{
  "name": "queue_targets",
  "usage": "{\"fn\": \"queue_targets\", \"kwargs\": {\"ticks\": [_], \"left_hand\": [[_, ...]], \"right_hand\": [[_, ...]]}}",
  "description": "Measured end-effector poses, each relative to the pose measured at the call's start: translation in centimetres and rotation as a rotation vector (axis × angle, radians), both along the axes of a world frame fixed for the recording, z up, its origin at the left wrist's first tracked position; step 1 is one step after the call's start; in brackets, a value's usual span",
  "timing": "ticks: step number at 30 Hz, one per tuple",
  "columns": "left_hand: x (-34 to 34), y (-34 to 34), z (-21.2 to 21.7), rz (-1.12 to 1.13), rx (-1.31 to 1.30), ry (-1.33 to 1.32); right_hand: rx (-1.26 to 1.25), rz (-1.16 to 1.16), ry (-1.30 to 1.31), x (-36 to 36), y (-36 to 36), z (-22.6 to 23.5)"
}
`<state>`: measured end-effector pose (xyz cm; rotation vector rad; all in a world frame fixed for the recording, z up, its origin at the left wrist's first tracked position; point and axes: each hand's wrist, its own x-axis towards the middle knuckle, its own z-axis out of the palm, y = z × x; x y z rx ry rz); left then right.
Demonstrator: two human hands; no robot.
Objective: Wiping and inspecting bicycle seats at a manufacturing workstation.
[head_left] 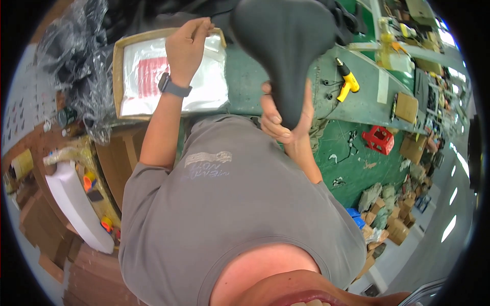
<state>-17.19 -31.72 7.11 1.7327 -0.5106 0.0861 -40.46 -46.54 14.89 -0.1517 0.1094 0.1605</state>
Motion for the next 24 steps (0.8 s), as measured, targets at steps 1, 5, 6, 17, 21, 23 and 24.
{"fn": "queue_targets", "kwargs": {"ticks": [1,5,6,17,21,23,24], "left_hand": [[0.0,1.0,-3.3,0.057,0.193,0.001],[-4.4,3.3,-13.5,0.122,0.696,0.1],[-5.8,3.7,-15.2,0.094,0.801,0.092],[-8.8,4.8,-17.6,0.12,0.7,-0.101],[-8.6,6.1,-19.6,0.095,0.667,0.047],[-8.1,6.8,-19.3,0.084,0.586,0.126],[-7.7,7.1,-19.2,0.041,0.499,0.241]], "right_hand": [[-0.075,-0.011,-0.068,-0.7,-1.0,-0.5],[-1.169,-0.368,0.054,-3.2,-4.5,-4.2],[-1.317,-0.435,0.118,-3.3,-5.2,-4.8],[-1.196,0.09,0.793,-7.7,-4.4,-13.1],[-1.151,0.103,0.697,-4.8,-1.0,-12.1],[-1.248,0.09,0.613,-3.6,0.0,-12.1],[-1.345,0.086,0.519,-2.8,0.5,-12.2]]}}
